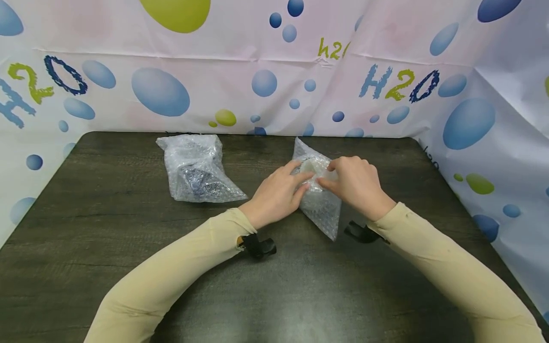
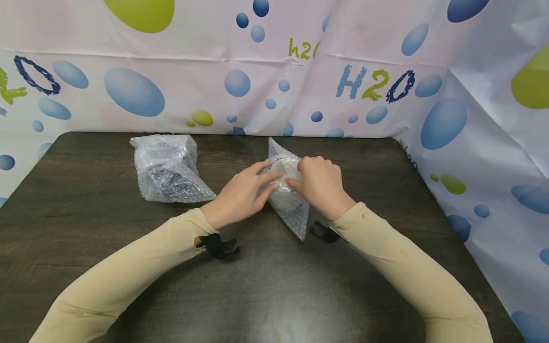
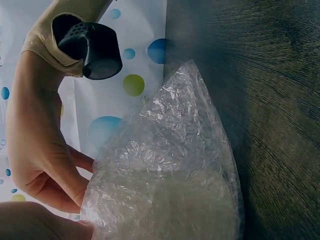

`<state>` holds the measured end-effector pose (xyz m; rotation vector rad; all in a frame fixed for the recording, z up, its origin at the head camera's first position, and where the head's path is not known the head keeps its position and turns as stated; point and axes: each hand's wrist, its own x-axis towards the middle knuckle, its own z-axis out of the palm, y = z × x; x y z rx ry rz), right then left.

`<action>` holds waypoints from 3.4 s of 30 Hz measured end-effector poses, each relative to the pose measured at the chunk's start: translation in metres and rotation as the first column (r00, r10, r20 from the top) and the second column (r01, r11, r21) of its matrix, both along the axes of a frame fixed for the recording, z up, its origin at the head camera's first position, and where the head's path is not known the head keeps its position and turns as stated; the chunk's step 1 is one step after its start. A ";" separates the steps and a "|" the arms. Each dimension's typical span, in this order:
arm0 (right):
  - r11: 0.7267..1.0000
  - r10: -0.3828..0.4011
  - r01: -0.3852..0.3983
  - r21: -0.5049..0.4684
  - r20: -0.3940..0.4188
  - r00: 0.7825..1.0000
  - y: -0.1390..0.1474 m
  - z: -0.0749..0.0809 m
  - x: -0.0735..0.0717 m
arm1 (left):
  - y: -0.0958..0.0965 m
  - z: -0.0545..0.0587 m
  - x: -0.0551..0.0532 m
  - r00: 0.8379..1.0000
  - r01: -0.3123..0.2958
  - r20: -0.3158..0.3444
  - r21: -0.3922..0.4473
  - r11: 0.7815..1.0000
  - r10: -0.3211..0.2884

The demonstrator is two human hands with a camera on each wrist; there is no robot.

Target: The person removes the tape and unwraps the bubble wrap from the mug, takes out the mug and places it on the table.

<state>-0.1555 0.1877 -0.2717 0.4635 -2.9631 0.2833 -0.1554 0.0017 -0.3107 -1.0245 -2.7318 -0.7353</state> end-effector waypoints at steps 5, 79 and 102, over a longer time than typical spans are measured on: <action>1.000 -0.003 0.003 -0.009 0.002 1.000 -0.003 -0.002 0.001 | 0.001 -0.001 0.000 1.000 -0.005 -0.013 0.008 1.000 0.005; 0.959 0.153 -0.058 -0.277 0.336 0.929 0.052 0.040 -0.043 | 0.001 -0.001 0.000 0.998 -0.008 -0.070 -0.004 1.000 0.007; 0.954 0.113 -0.078 -0.291 0.108 0.988 0.057 0.044 -0.013 | 0.003 0.001 0.004 0.997 -0.039 -0.069 -0.030 0.999 0.037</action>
